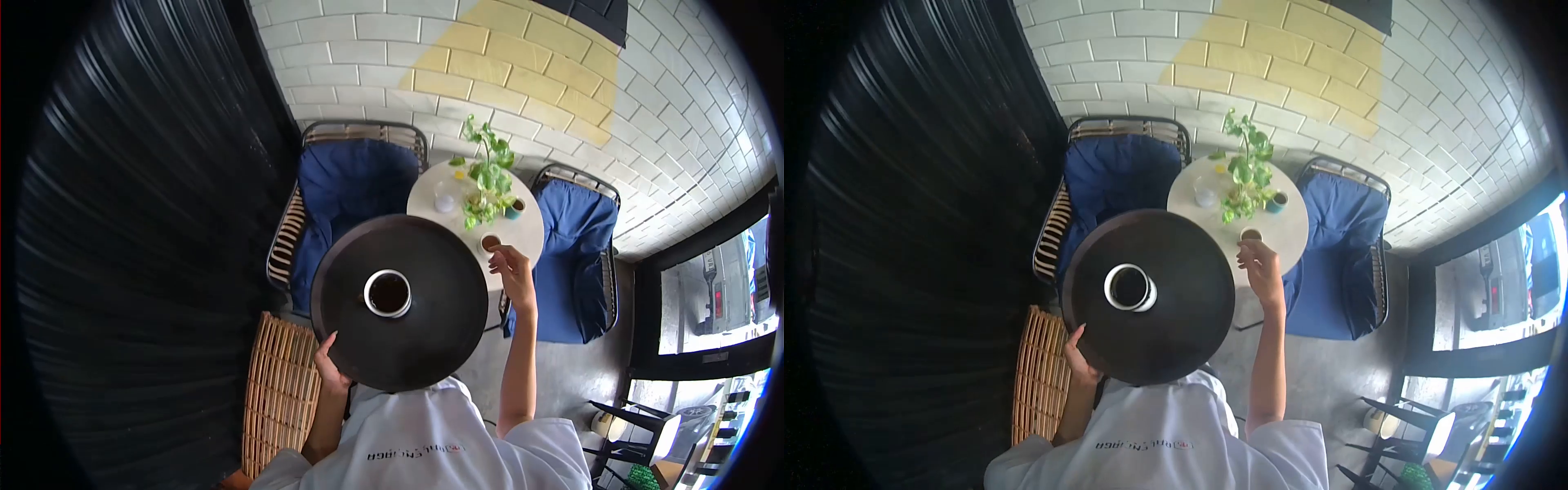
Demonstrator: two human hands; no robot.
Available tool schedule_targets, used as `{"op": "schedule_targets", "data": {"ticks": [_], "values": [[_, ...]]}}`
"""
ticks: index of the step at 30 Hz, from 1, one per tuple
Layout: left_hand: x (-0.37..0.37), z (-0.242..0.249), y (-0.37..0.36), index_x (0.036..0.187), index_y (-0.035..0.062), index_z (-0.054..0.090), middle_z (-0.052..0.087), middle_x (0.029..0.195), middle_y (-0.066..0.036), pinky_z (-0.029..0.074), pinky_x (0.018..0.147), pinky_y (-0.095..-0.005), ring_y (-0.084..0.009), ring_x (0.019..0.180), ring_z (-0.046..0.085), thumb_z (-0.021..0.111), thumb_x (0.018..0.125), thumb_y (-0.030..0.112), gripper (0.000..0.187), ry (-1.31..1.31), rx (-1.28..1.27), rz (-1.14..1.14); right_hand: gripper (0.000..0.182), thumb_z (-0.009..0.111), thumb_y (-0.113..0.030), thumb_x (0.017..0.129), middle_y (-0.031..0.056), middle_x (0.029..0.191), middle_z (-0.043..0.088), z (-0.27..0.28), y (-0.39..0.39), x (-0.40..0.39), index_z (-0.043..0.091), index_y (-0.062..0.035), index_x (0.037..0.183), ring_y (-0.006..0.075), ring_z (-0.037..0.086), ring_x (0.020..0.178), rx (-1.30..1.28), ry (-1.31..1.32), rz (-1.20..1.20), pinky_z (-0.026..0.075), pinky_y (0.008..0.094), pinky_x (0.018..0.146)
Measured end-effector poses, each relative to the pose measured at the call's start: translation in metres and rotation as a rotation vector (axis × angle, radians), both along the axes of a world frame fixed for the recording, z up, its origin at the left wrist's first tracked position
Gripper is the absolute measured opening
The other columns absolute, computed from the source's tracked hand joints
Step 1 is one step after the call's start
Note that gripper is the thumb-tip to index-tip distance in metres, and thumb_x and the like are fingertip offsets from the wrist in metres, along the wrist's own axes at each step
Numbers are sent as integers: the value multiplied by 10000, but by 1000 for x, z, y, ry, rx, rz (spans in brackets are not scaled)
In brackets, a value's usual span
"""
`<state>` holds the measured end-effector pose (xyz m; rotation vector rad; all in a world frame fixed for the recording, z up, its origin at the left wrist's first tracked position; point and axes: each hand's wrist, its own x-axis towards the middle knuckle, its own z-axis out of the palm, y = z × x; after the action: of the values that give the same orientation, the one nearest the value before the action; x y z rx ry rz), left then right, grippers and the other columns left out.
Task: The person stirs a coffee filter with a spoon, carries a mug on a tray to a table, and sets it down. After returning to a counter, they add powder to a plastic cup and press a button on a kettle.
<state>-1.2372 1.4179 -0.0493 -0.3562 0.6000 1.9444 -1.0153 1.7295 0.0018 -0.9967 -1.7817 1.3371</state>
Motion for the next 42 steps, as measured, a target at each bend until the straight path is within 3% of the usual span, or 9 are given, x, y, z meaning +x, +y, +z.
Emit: {"op": "schedule_targets", "data": {"ticks": [6,12,15,16,19,23,28,35,42], "values": [[-49,-10,33,1058,-22,627,672,1046,-159,535,848,-394,-303,934,657,536,860,189,304,-15,-85,-10,227,548,-172,955,62,842,647,-43,76,-55,637,21,1034,107,598,732,-112,-16,-103,502,249,639],[-74,-17,66,1069,-26,619,665,1065,-152,525,861,-403,-305,936,653,543,844,179,314,57,-199,123,240,630,-133,876,99,886,659,-112,142,-101,622,5,1072,160,628,755,102,-191,-92,523,285,642],[-78,-13,77,1098,-32,607,659,1080,-149,518,875,-406,-306,960,646,546,837,167,333,100,-229,186,633,749,-193,739,214,1254,529,-124,160,-124,484,-62,1298,327,574,1096,88,-501,-28,487,394,893],[-80,-15,80,1111,-28,603,656,1090,-149,515,881,-407,-306,972,642,546,835,161,340,102,-176,190,633,749,-193,739,214,1254,529,-140,168,-127,484,-62,1298,327,574,1096,87,-497,-15,487,394,893],[-82,-15,88,1129,-17,598,651,1104,-147,510,892,-412,-306,988,637,549,830,151,347,104,-144,225,1066,817,-287,654,339,1362,338,-186,186,-142,175,-40,1468,452,274,1340,310,-677,3,312,477,1077],[-81,-9,96,1143,-1,594,649,1109,-138,501,909,-419,-309,994,635,559,822,139,352,90,-207,259,1218,854,-333,596,351,1434,218,-224,202,-156,73,-96,1500,524,247,1323,280,-800,20,287,552,1070],[-85,-10,100,1159,-1,583,642,1121,-136,498,916,-422,-312,1003,630,567,814,129,369,71,-186,277,1225,857,-325,601,324,1439,236,-215,202,-172,54,-108,1501,506,355,1263,176,-949,7,338,565,1029],[-88,-14,105,1169,-3,576,628,1155,-145,494,923,-419,-311,1033,618,567,807,123,383,33,-97,246,967,825,-189,581,283,1174,442,-223,202,-170,270,93,1321,469,448,1103,321,-678,-110,407,503,938],[-96,-13,116,1157,-15,577,637,1130,-156,501,911,-416,-312,1001,633,559,809,139,381,64,-200,229,883,825,-213,614,295,1167,445,-227,178,-162,315,82,1272,462,450,1112,247,-555,-274,400,495,940]]}}
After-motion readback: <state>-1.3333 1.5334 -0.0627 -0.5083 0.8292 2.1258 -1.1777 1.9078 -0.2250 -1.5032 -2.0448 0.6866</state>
